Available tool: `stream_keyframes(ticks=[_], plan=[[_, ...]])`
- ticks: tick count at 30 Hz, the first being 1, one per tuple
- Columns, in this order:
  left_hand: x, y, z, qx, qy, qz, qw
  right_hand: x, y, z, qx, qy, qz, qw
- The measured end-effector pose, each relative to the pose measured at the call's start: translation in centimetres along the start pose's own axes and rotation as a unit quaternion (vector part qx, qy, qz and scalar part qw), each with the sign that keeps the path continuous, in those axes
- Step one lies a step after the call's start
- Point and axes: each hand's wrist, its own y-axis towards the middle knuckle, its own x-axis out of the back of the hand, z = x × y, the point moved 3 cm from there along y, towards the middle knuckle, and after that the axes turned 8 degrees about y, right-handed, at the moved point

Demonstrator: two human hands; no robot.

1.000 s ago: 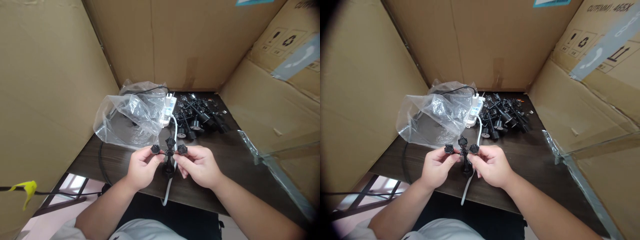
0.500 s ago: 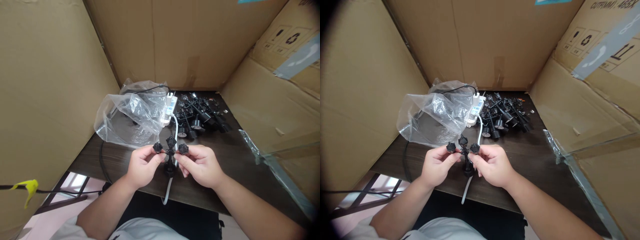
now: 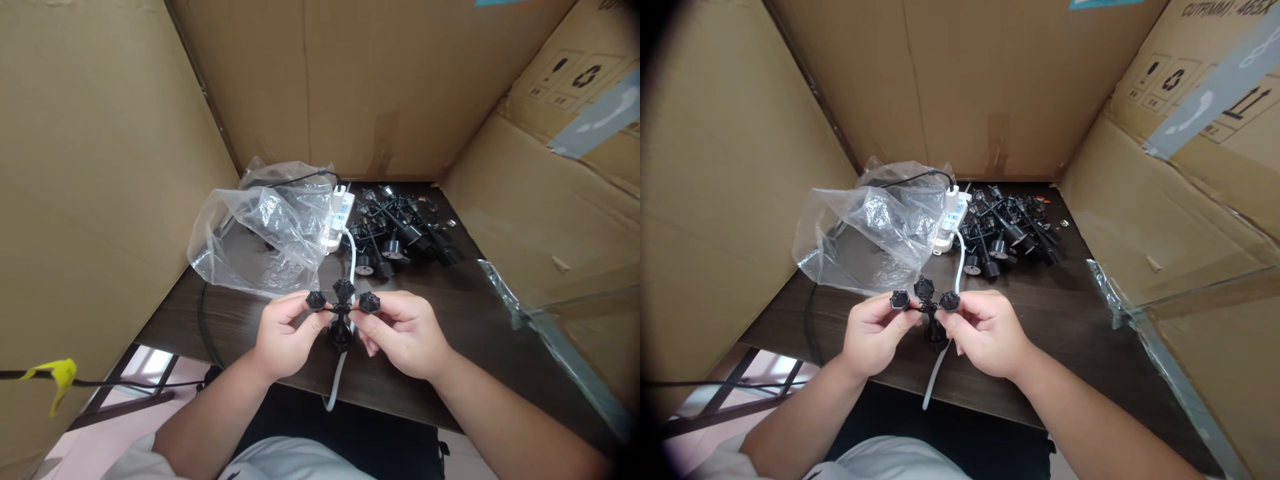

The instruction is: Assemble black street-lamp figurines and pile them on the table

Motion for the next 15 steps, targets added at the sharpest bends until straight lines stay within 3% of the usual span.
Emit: stream_keyframes(ticks=[5,10,15], plan=[[-0.5,-0.2,0.5,0.029,-0.019,-0.009,0.999,-0.1,0.1,-0.2,-0.013,-0.007,0.001,1.0],[-0.6,-0.5,0.1,-0.058,-0.007,-0.02,0.998,-0.3,-0.1,0.0,-0.008,0.011,0.018,1.0],[-0.5,-0.4,-0.3,-0.105,-0.018,-0.019,0.994,-0.5,0.0,0.9,0.08,-0.052,0.03,0.995]])
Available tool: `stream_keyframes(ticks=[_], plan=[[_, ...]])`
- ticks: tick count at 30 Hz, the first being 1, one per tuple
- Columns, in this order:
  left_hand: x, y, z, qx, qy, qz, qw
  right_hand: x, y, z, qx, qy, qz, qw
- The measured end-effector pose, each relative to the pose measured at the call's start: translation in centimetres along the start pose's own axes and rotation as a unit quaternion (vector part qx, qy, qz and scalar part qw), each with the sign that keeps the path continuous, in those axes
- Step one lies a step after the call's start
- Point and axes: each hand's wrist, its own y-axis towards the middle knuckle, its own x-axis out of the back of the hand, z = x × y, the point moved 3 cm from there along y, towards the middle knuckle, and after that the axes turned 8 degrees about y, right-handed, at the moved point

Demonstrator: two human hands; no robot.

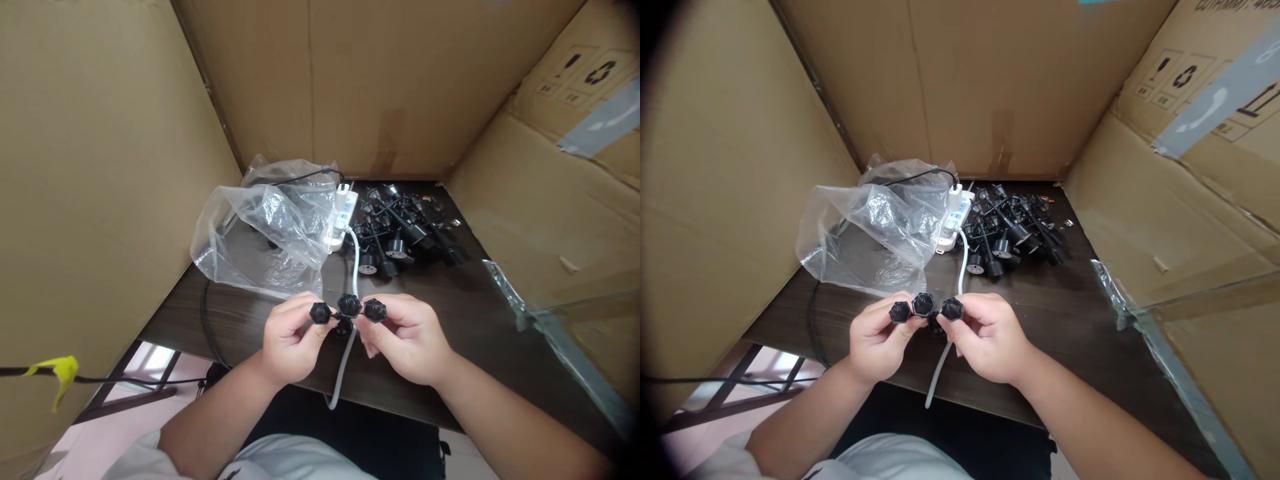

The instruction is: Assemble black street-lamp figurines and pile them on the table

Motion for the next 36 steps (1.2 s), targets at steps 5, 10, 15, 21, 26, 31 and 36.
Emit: stream_keyframes(ticks=[5,10,15,21,26,31,36], plan=[[0.0,-0.2,-0.3,-0.038,0.003,0.013,0.999,0.0,0.1,0.8,0.114,-0.028,0.017,0.993],[-0.1,-0.3,-0.4,-0.056,0.013,0.024,0.998,-0.1,-0.1,1.1,0.107,-0.02,0.031,0.994],[-0.1,-0.4,-0.4,-0.053,0.011,0.037,0.998,-0.3,-0.2,1.0,0.09,-0.013,0.032,0.995],[0.1,-0.8,-0.3,0.001,0.002,0.022,1.0,-0.3,-0.1,0.5,0.086,0.003,0.009,0.996],[0.5,-1.7,1.9,0.212,-0.051,-0.167,0.962,-0.3,-0.2,-0.4,0.063,-0.084,-0.022,0.994],[0.1,-1.8,3.5,0.297,-0.182,-0.253,0.903,-1.1,-0.3,-1.3,0.067,-0.167,0.008,0.984],[0.1,-2.7,4.2,0.312,-0.214,-0.222,0.898,0.1,0.0,-1.1,0.131,-0.203,-0.076,0.967]])
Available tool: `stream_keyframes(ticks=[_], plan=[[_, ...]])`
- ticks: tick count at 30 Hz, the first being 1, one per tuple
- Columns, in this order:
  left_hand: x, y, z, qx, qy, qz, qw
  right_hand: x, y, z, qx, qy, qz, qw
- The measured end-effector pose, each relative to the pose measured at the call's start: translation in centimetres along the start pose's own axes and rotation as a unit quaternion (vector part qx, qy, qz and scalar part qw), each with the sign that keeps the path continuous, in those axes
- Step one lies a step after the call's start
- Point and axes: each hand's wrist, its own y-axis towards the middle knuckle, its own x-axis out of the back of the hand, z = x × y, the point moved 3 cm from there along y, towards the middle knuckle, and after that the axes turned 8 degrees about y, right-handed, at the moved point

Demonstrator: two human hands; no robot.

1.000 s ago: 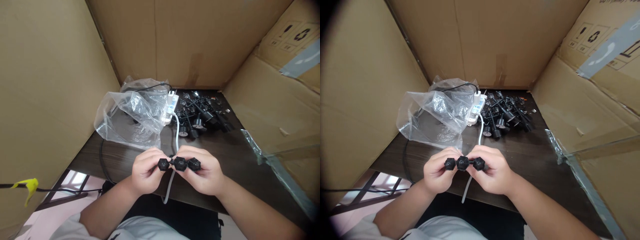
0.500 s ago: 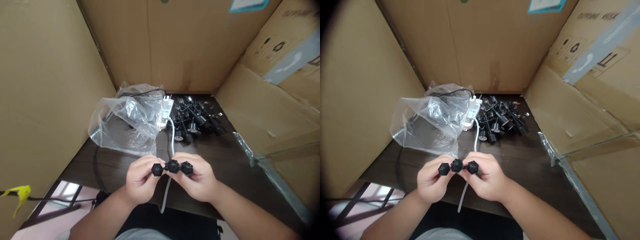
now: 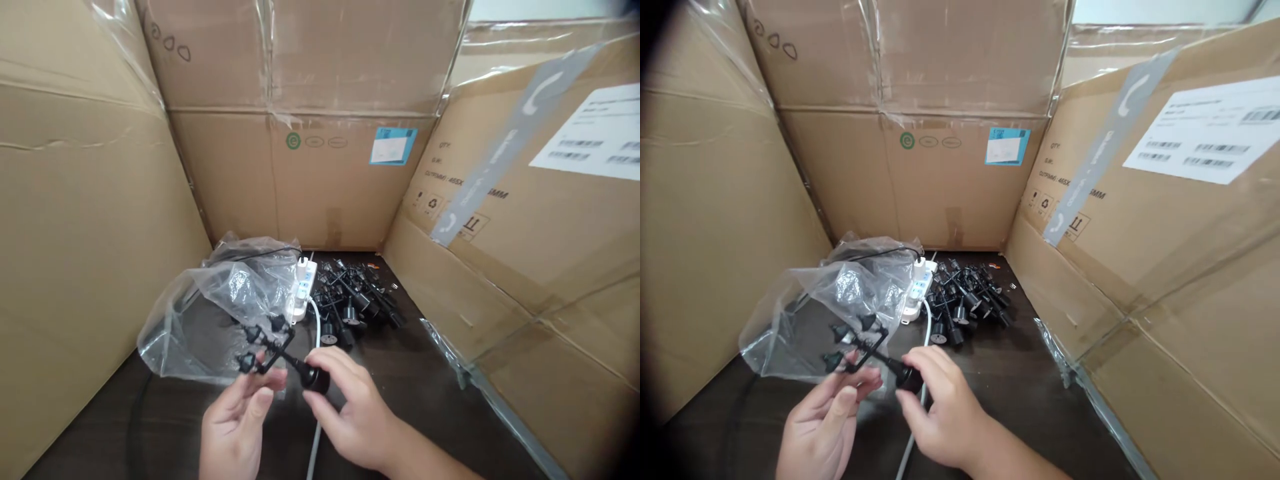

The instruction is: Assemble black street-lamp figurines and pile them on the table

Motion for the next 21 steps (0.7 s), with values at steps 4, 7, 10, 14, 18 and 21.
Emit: stream_keyframes(ticks=[4,7,10,14,18,21], plan=[[0.4,0.0,0.1,0.004,0.014,0.026,1.0,4.0,1.0,-2.2,-0.044,-0.116,-0.153,0.98],[0.4,0.1,-0.1,0.017,0.02,0.011,1.0,8.2,1.6,-5.1,-0.146,-0.182,-0.249,0.94],[0.3,0.2,-0.3,0.027,0.021,0.0,0.999,12.1,1.6,-8.2,-0.236,-0.195,-0.327,0.894],[0.4,0.2,-0.3,0.025,0.032,0.009,0.999,14.8,1.1,-11.5,-0.334,-0.208,-0.334,0.857],[0.7,0.2,0.0,0.024,0.04,0.024,0.999,15.3,0.8,-13.2,-0.37,-0.213,-0.3,0.853],[0.7,0.2,0.1,0.023,0.043,0.036,0.998,15.2,0.8,-13.8,-0.39,-0.227,-0.273,0.849]])
